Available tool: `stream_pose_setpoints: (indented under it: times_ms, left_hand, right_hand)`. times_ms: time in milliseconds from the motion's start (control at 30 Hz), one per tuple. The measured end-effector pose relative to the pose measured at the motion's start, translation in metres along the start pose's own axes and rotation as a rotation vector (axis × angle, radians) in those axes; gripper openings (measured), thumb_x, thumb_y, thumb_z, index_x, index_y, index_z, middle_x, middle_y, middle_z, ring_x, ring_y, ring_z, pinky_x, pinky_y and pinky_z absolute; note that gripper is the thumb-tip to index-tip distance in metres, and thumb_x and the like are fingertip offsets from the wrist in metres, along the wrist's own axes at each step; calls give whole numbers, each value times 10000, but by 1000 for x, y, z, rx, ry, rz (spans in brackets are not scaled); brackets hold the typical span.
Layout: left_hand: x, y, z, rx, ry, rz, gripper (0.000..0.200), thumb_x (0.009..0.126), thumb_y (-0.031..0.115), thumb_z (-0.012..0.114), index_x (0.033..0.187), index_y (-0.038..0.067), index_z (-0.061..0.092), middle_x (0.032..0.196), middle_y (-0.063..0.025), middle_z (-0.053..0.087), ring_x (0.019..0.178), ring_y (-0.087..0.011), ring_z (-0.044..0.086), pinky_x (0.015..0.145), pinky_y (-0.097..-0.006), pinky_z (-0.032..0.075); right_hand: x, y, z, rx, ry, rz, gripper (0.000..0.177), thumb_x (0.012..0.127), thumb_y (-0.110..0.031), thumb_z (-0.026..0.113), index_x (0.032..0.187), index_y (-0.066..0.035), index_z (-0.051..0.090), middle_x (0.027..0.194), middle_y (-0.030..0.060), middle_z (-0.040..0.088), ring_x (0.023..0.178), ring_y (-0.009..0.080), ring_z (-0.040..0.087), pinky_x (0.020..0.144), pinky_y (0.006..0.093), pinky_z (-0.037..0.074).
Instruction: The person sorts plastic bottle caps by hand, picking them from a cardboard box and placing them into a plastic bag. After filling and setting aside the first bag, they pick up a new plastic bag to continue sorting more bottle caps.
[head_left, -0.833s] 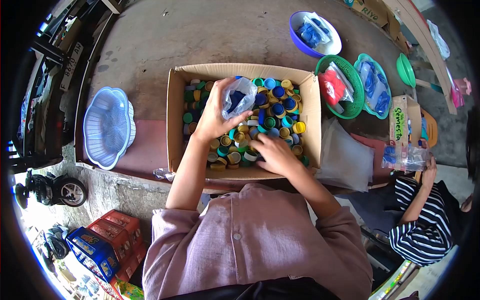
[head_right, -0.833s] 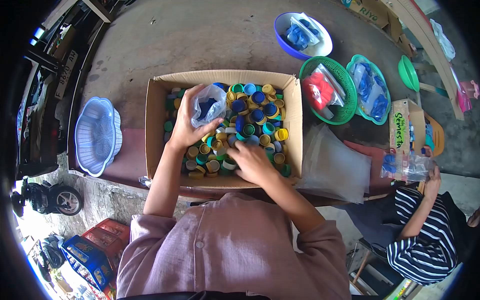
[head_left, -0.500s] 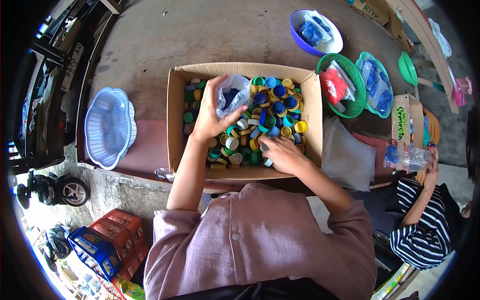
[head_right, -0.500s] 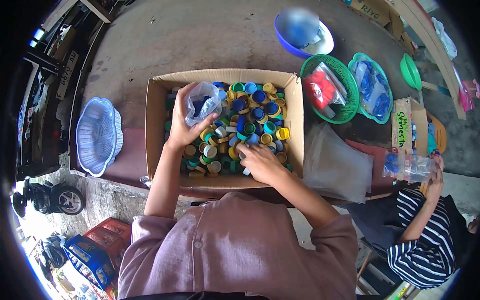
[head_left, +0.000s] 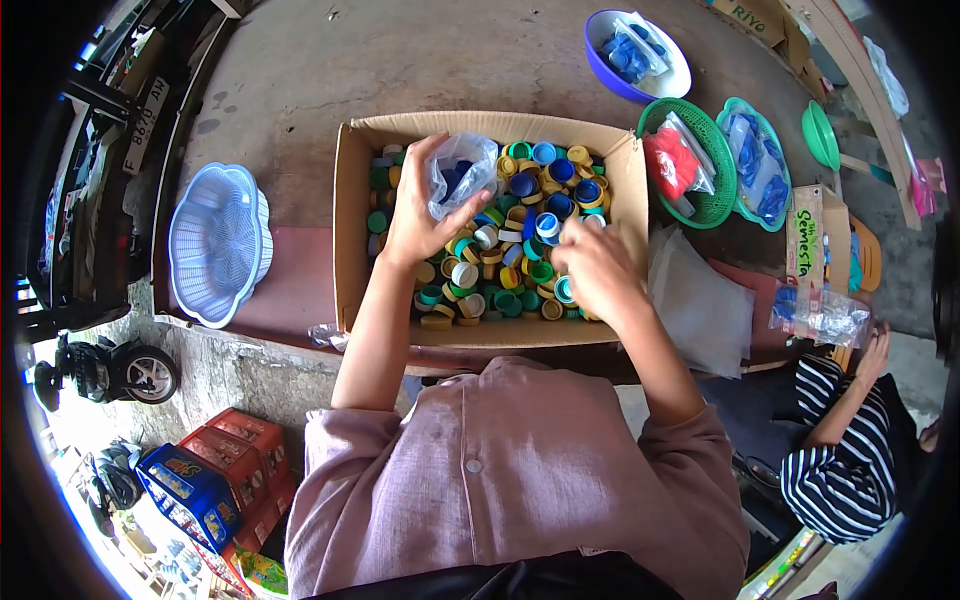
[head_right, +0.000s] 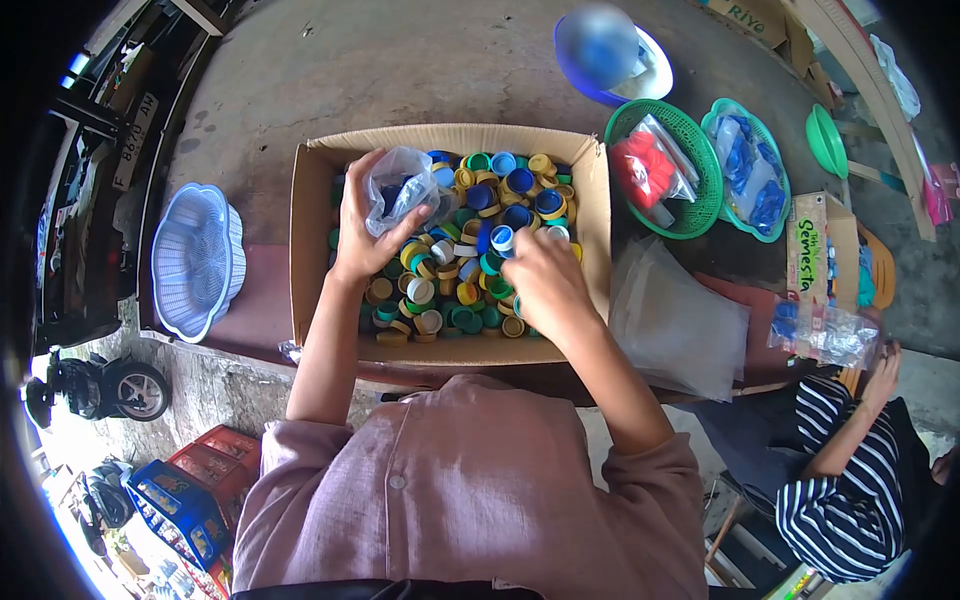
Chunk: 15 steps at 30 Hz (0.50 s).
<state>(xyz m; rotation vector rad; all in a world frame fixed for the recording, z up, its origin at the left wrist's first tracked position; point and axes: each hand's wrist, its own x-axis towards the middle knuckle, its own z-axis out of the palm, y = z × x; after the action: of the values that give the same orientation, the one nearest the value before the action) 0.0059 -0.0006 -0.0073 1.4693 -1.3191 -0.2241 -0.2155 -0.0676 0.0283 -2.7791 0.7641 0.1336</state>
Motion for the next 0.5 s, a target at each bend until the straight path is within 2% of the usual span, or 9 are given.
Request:
stream_pose_setpoints:
  times_ms: [33, 67, 133, 200, 267, 333, 400, 467, 500]
  left_hand:
    - [0, -1, 0, 24, 7, 13, 705, 637, 216, 759, 1184, -13, 379, 1064, -163, 480, 972, -273, 509, 841, -355, 423]
    - [0, -2, 0, 47, 15, 26, 715, 639, 233, 760, 1197, 0, 380, 1056, -149, 491, 963, -251, 518, 837, -349, 426]
    - [0, -2, 0, 43, 9, 19, 714, 641, 233, 759, 1198, 0, 379, 1058, -149, 490, 967, -251, 516, 840, -350, 424]
    - [1, 0, 0, 39, 6, 14, 713, 643, 233, 758, 1200, 1, 378, 1059, -150, 489, 972, -251, 515, 842, -351, 422]
    - [0, 3, 0, -8, -7, 2, 680, 639, 194, 756, 1172, -20, 392, 1064, -174, 473, 970, -290, 505, 835, -356, 424]
    - [0, 3, 0, 3, -7, 8, 677, 640, 193, 755, 1172, -20, 394, 1061, -173, 476, 968, -288, 507, 834, -355, 426]
    - [2, 3, 0, 13, -4, 20, 674, 641, 193, 754, 1172, -20, 397, 1058, -172, 479, 965, -286, 510, 833, -355, 428]
    - [2, 4, 0, 3, -5, 22, 673, 642, 193, 753, 1172, -20, 397, 1055, -173, 482, 963, -286, 513, 833, -355, 429]
    - [2, 4, 0, 2, -6, 21, 673, 642, 193, 753, 1172, -20, 397, 1055, -173, 482, 963, -286, 513, 833, -355, 429]
  right_hand:
    - [0, 0, 8, 75, -92, -101, 164, 618, 17, 559, 713, -79, 652, 803, 67, 564, 820, 259, 554, 691, 356, 452]
    - [0, -5, 12, 160, -279, -117, 192, 624, -5, 551, 748, -95, 666, 814, 86, 591, 763, 276, 584, 657, 381, 471]
    - [-9, -2, 51, 70, -325, -137, 228, 643, -29, 544, 806, -117, 676, 837, 101, 620, 774, 275, 599, 670, 391, 473]
    - [-11, 0, 45, 86, -364, -132, 235, 650, -46, 551, 832, -125, 677, 842, 109, 627, 790, 267, 602, 672, 386, 473]
    - [-12, 4, 33, 102, -406, -133, 243, 657, -64, 558, 858, -132, 677, 847, 117, 634, 806, 259, 606, 673, 380, 472]
    - [-15, 11, 18, 4, -501, -13, 217, 657, -110, 590, 857, -129, 675, 803, 115, 636, 774, 255, 608, 652, 372, 471]
    - [-16, 15, 13, -9, -441, -15, 182, 651, -152, 620, 820, -121, 680, 819, 108, 637, 754, 262, 610, 627, 366, 469]
    - [-12, 12, 3, -237, -482, 152, 150, 649, -161, 636, 779, -101, 683, 834, 96, 640, 750, 261, 611, 620, 369, 471]
    - [-14, 11, 4, -229, -425, 138, 106, 661, -107, 617, 741, -83, 681, 838, 103, 638, 759, 263, 615, 624, 374, 474]
